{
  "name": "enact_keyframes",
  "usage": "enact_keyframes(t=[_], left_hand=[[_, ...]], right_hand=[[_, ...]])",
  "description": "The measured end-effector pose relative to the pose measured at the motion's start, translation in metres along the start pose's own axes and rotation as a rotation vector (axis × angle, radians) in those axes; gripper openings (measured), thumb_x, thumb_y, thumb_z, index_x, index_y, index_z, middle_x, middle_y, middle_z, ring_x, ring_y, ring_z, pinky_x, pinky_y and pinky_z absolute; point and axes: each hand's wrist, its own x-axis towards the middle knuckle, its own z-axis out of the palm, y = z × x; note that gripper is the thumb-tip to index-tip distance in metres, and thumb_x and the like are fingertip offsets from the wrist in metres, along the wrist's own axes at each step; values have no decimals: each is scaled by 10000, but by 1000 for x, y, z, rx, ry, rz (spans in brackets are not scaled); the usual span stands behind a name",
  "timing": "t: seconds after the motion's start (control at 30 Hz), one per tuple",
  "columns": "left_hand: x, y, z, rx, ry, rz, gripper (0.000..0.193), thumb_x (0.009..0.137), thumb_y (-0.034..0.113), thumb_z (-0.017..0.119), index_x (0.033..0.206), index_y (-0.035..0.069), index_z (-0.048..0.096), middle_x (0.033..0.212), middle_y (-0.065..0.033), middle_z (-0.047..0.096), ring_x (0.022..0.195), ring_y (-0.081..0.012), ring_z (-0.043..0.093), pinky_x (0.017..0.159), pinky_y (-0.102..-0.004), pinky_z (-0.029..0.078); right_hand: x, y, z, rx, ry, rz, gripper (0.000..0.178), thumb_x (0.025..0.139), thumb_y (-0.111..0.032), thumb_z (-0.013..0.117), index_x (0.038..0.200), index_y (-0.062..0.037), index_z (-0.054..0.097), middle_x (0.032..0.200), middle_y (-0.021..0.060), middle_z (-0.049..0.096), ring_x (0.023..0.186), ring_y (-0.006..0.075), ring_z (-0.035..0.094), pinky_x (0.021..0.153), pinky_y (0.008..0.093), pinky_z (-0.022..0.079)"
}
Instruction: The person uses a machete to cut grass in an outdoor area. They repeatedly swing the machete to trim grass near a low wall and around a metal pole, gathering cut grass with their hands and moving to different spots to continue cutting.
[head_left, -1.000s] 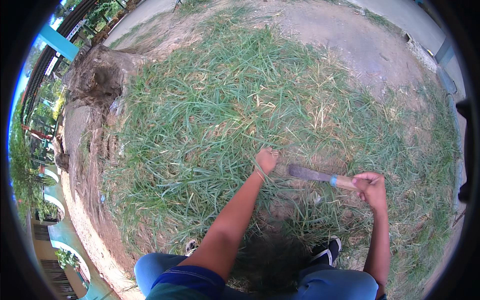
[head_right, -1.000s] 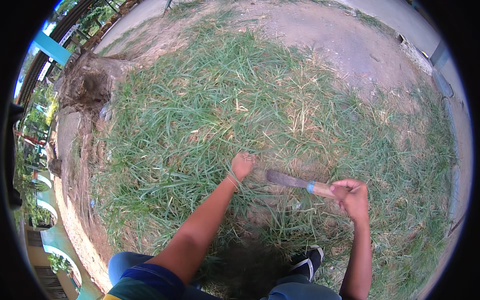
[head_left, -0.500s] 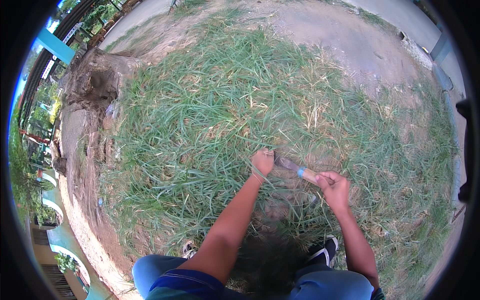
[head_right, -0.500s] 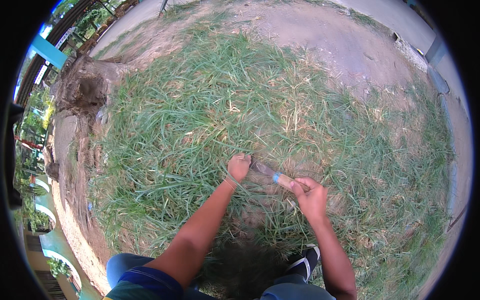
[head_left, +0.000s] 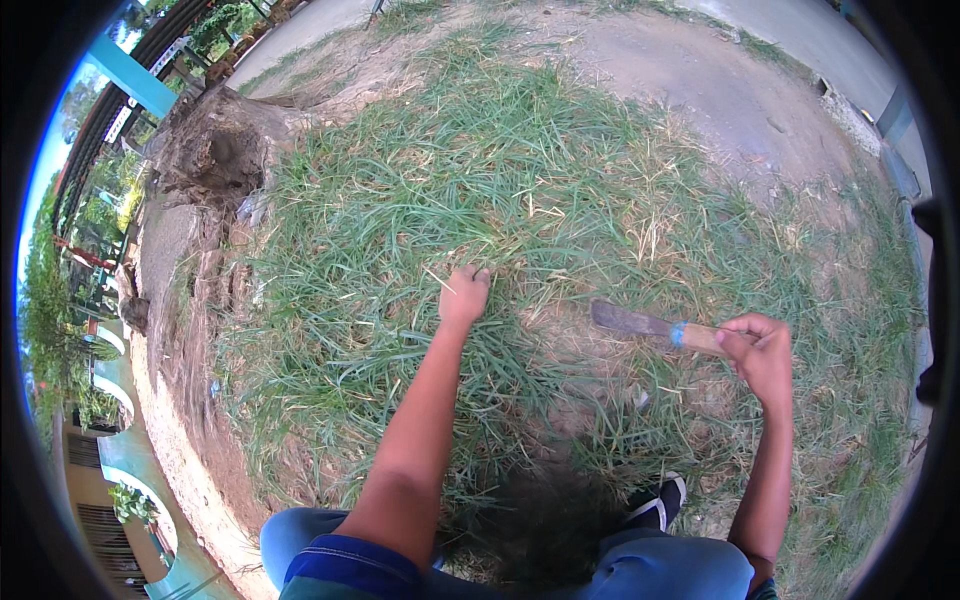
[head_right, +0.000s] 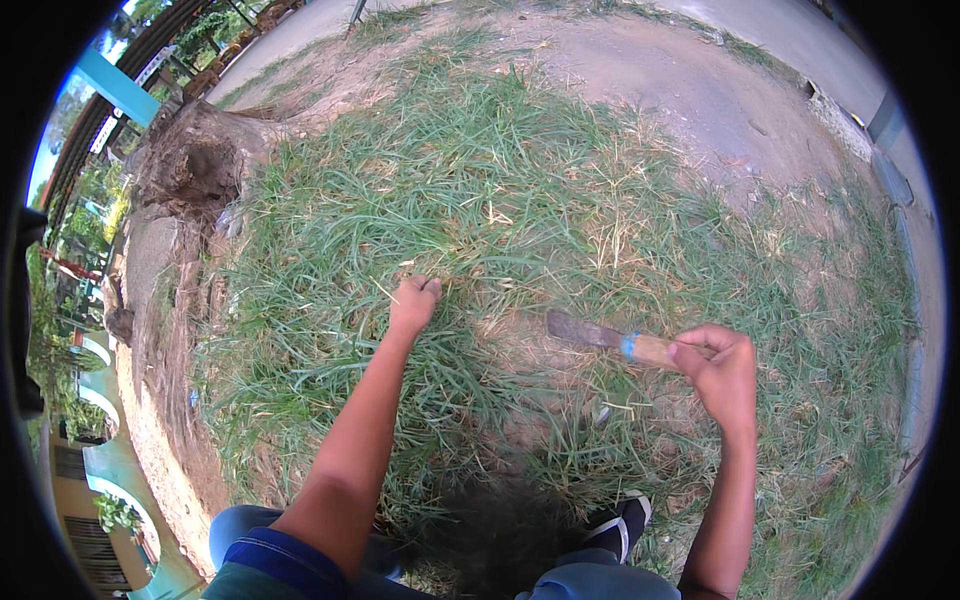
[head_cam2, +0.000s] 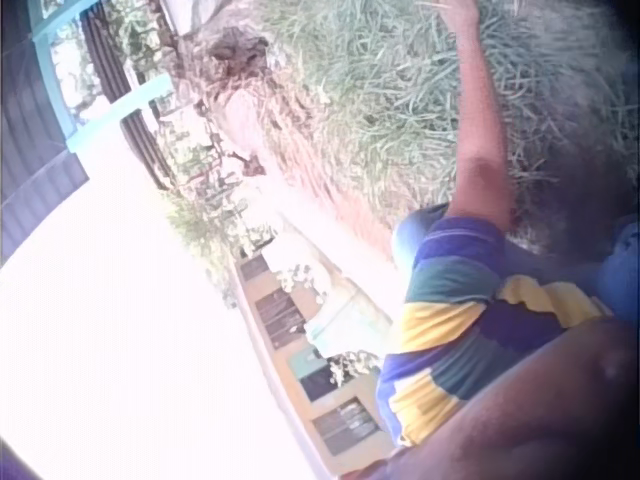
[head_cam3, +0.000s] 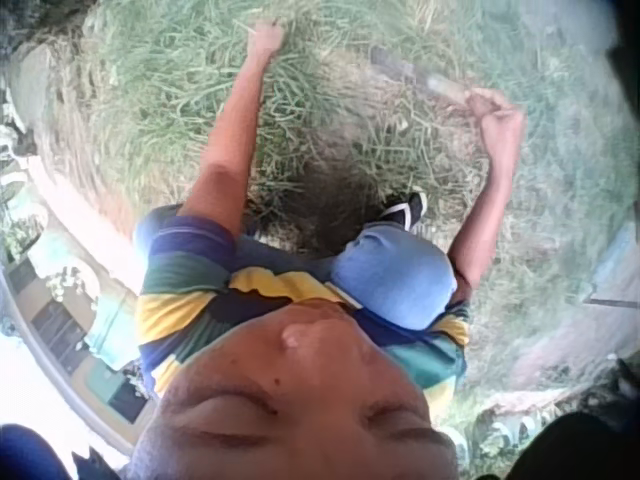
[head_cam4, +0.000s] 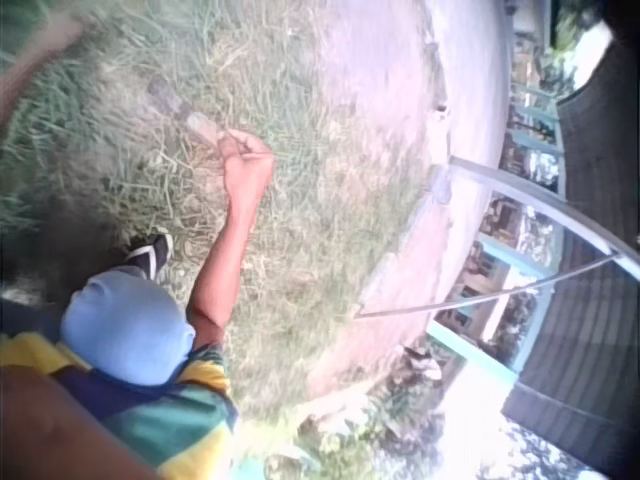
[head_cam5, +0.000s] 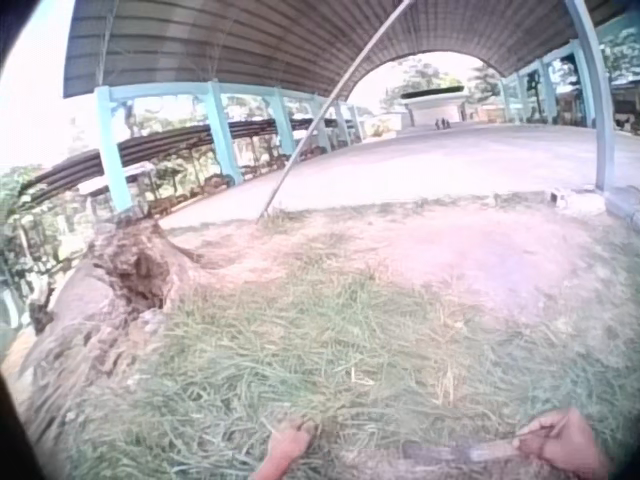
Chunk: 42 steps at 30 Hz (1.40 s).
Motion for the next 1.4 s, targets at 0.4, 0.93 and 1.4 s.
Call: enact_keyframes(t=[0.4,0.93,1.4], left_hand=[[-36,44,99,310,-148,731,236,812,143,568,1012,58,476,1010,-135,555,860,-319,587,681,-437,446],[39,71,114,348,-443,513,463,764,10,500,1193,180,534,1065,-176,588,884,-328,618,759,-422,509],[-2,58,141,594,-258,608,408,807,116,511,1197,-4,480,1014,-224,557,879,-330,627,641,-414,532]], right_hand=[[12,48,97,-2,-51,-197,177,723,-84,697,875,3,666,624,46,618,473,64,527,429,216,396],[28,40,3,299,1,384,244,727,-76,689,930,41,623,597,70,593,398,64,475,336,184,317],[0,6,-44,286,102,297,202,728,-27,660,912,50,626,565,80,576,376,68,464,312,176,295]])
